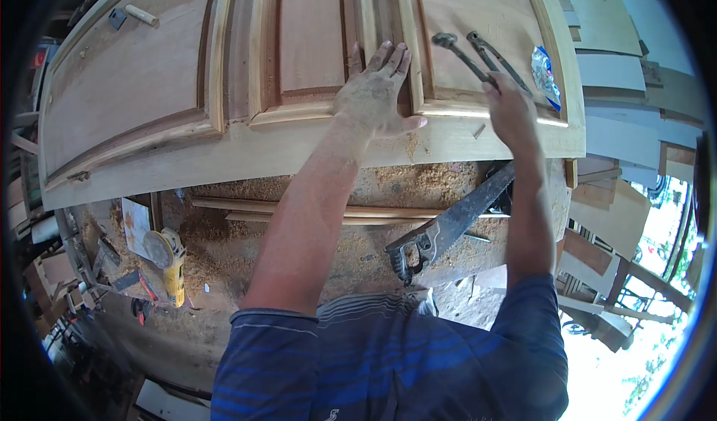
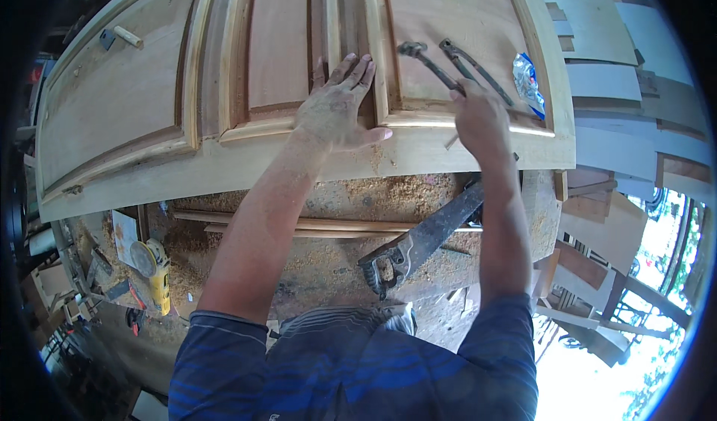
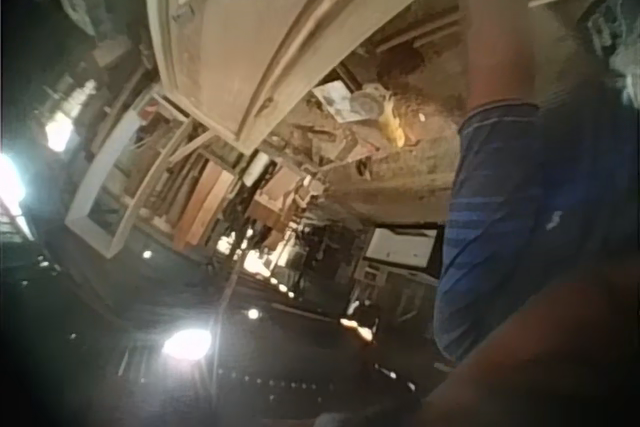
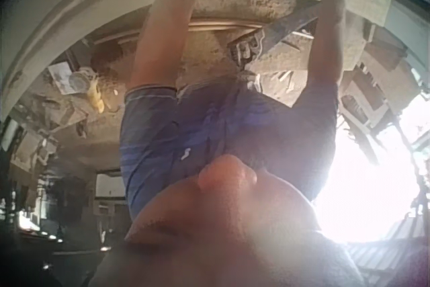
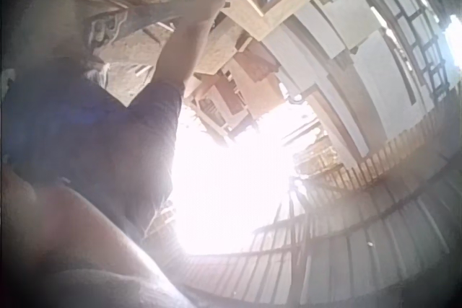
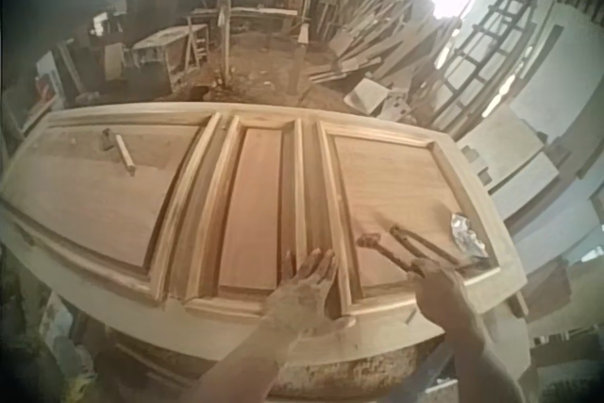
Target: The person assembles a wood door by positioning decorative trim pieces, securing them with nails using a hammer, and applying adhesive from a squeeze tube to a long piece of trim before pressing it into place on the door frame.
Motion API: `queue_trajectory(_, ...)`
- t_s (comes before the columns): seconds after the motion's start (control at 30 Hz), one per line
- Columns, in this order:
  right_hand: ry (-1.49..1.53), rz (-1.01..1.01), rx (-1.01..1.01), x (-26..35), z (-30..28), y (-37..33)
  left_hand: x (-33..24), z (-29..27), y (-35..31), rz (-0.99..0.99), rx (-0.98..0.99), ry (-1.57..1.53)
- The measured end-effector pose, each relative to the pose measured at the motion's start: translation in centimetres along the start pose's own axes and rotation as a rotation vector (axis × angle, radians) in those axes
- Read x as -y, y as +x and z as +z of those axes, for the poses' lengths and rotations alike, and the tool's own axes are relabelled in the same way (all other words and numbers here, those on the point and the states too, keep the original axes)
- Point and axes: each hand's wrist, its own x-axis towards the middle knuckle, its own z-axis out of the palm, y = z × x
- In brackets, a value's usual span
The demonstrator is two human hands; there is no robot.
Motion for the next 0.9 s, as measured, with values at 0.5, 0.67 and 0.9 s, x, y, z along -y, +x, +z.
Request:
queue_trajectory(0.5,0.211,-0.029,0.379,4.7,-9.3,2.7,0.4,1.6,0.2,0.04,-0.052,-0.059)
queue_trajectory(0.67,0.204,-0.01,0.333,5.2,-9.3,2.0,0.2,1.5,0.0,0.035,-0.056,0.014)
queue_trajectory(0.9,0.262,-0.059,0.383,3.7,-9.0,2.3,0.2,0.8,-0.1,0.024,-0.057,0.037)
